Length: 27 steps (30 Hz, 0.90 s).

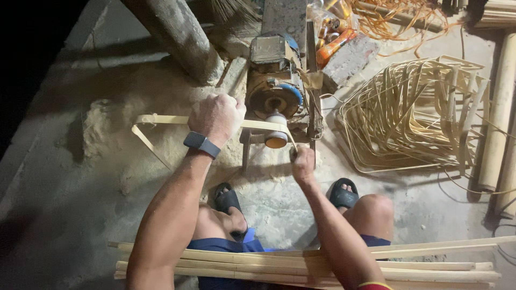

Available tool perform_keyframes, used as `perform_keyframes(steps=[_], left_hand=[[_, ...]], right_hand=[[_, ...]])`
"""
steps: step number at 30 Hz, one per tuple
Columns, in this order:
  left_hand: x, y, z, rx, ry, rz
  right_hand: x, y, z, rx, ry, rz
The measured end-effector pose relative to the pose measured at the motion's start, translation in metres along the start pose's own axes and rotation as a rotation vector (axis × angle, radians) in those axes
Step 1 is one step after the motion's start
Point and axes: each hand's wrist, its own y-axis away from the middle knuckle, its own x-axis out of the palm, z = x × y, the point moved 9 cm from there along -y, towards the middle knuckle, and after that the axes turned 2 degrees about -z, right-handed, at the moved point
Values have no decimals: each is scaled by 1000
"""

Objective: The person sits on the floor and repeatedly smooths thin wooden sticks by pressing them against a rotating grinding wheel. They handle the sticks one at a time, moving them back and forth across the wheel, then place the finished pieces into a pile on the floor.

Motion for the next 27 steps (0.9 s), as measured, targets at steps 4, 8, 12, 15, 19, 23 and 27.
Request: perform_keyframes(steps=[4,8,12,15,19,23,27], left_hand=[[7,2,-6,-8,38,79],[5,3,-10,-23,30,37],[18,3,-6,-62,41,60],[33,1,-1,-71,35,65],[63,6,16,-72,161,40],[114,8,40,-100,380,26],[167,14,53,-15,574,-60]], right_hand=[[42,12,-29,191,-403,-5],[81,25,-31,258,-859,-2],[102,37,-30,377,-957,-44],[113,42,-33,490,-977,-94],[117,47,-38,546,-1012,-119],[102,35,-26,361,-940,-38],[92,32,-24,341,-882,-31]])
